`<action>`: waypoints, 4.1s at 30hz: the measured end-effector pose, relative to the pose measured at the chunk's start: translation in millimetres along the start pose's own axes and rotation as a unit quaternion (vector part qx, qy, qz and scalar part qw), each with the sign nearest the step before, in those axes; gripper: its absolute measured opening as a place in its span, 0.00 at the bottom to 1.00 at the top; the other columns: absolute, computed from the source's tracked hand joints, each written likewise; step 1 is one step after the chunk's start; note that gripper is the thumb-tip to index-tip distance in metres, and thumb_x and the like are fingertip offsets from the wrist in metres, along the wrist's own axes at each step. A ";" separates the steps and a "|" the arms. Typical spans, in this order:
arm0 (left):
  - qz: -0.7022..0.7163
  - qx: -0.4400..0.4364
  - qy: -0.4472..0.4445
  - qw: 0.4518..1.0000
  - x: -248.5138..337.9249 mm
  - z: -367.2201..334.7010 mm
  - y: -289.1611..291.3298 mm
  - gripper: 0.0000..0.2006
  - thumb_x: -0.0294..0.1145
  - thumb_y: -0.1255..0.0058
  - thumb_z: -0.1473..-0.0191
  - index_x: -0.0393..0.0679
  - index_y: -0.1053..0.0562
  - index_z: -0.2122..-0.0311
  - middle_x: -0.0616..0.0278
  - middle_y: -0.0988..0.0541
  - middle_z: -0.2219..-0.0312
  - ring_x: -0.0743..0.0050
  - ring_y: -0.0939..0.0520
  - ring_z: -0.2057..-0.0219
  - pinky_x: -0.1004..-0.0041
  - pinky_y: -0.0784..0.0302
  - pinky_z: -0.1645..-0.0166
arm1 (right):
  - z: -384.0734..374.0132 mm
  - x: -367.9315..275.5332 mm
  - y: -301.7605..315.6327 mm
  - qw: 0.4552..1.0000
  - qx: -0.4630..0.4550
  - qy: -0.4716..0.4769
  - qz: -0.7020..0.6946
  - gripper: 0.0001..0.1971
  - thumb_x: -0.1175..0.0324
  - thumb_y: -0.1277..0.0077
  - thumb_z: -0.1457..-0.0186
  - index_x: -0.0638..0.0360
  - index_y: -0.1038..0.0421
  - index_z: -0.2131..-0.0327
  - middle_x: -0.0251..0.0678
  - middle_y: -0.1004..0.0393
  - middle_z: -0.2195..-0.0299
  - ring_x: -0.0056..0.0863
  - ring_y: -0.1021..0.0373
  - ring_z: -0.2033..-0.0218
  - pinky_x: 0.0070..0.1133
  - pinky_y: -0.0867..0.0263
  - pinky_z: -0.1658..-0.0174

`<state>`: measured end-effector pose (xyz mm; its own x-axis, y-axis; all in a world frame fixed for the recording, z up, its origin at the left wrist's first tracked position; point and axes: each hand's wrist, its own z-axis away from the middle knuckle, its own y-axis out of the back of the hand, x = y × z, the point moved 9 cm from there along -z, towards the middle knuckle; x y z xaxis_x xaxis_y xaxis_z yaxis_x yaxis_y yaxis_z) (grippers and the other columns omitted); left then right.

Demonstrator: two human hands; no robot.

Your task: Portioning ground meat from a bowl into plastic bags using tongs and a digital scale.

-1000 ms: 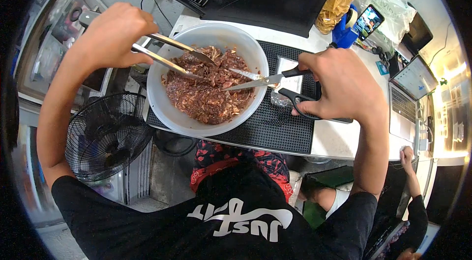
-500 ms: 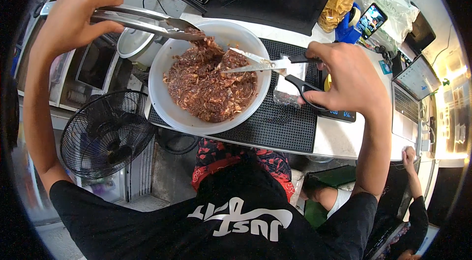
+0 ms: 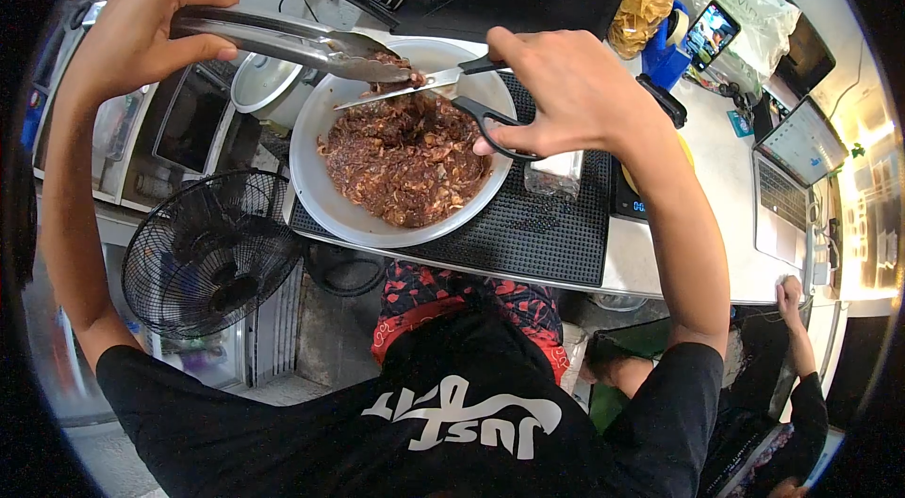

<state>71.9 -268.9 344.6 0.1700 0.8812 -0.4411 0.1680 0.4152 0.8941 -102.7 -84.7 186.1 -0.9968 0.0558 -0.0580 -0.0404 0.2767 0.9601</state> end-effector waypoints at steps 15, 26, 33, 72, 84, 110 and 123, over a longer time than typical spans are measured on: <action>0.124 -0.007 0.038 0.992 -46.3 27.9 -34.2 0.27 0.42 0.28 0.51 0.37 0.26 0.51 0.58 0.23 0.56 0.64 0.18 0.54 0.66 0.21 0.47 | 10.8 -3.9 10.6 0.997 -0.076 0.021 0.010 0.25 0.51 0.27 0.63 0.62 0.24 0.69 0.45 0.22 0.78 0.50 0.22 0.70 0.40 0.29 0.66; 0.057 0.023 0.013 0.998 -10.3 11.0 -40.5 0.25 0.41 0.26 0.57 0.39 0.23 0.57 0.56 0.23 0.63 0.54 0.20 0.58 0.59 0.25 0.52 | 29.0 10.1 33.5 0.995 -0.094 -0.017 0.011 0.27 0.52 0.26 0.63 0.62 0.22 0.64 0.41 0.22 0.78 0.48 0.21 0.67 0.38 0.28 0.62; -0.013 -0.075 0.065 0.995 26.5 3.3 -63.2 0.21 0.42 0.24 0.61 0.39 0.18 0.65 0.49 0.18 0.68 0.44 0.17 0.58 0.56 0.23 0.52 | 35.6 3.0 49.2 0.993 -0.106 -0.057 0.021 0.26 0.56 0.26 0.65 0.61 0.22 0.64 0.42 0.21 0.77 0.45 0.21 0.69 0.36 0.29 0.63; 0.003 -0.036 0.009 0.999 81.2 -147.4 42.6 0.16 0.43 0.28 0.51 0.40 0.17 0.75 0.65 0.25 0.87 0.70 0.28 0.87 0.70 0.36 0.79 | 101.4 -43.9 10.3 0.989 -0.010 -0.133 -0.061 0.21 0.56 0.27 0.56 0.57 0.23 0.63 0.40 0.21 0.78 0.44 0.22 0.73 0.35 0.30 0.68; 0.068 -0.072 -0.244 0.965 216.4 -272.8 16.0 0.13 0.38 0.34 0.43 0.36 0.19 0.67 0.55 0.18 0.71 0.67 0.17 0.71 0.71 0.18 0.68 | 243.7 49.9 77.0 0.934 -0.013 -0.339 -0.117 0.18 0.65 0.25 0.59 0.62 0.23 0.69 0.35 0.23 0.80 0.22 0.29 0.81 0.21 0.36 0.74; -0.018 -0.165 -0.133 0.977 195.0 -262.6 18.9 0.18 0.46 0.38 0.40 0.40 0.18 0.70 0.61 0.21 0.79 0.79 0.24 0.78 0.79 0.30 0.78 | 288.3 95.2 81.0 0.897 -0.053 -0.431 0.080 0.22 0.56 0.24 0.60 0.58 0.20 0.65 0.37 0.22 0.79 0.37 0.24 0.76 0.31 0.31 0.69; 0.065 0.058 -0.124 0.988 13.1 -77.0 -10.4 0.42 0.29 0.26 0.58 0.42 0.33 0.36 0.51 0.29 0.41 0.58 0.24 0.43 0.60 0.27 0.40 | 272.3 107.7 41.3 0.879 -0.135 -0.450 0.076 0.19 0.56 0.27 0.56 0.56 0.22 0.65 0.37 0.22 0.78 0.41 0.23 0.72 0.35 0.30 0.66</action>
<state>-2.4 -244.2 335.5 0.4281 0.8365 -0.3419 0.2368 0.2613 0.9358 -192.8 194.0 145.0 -0.5378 0.8431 0.0009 -0.0466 -0.0307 0.9984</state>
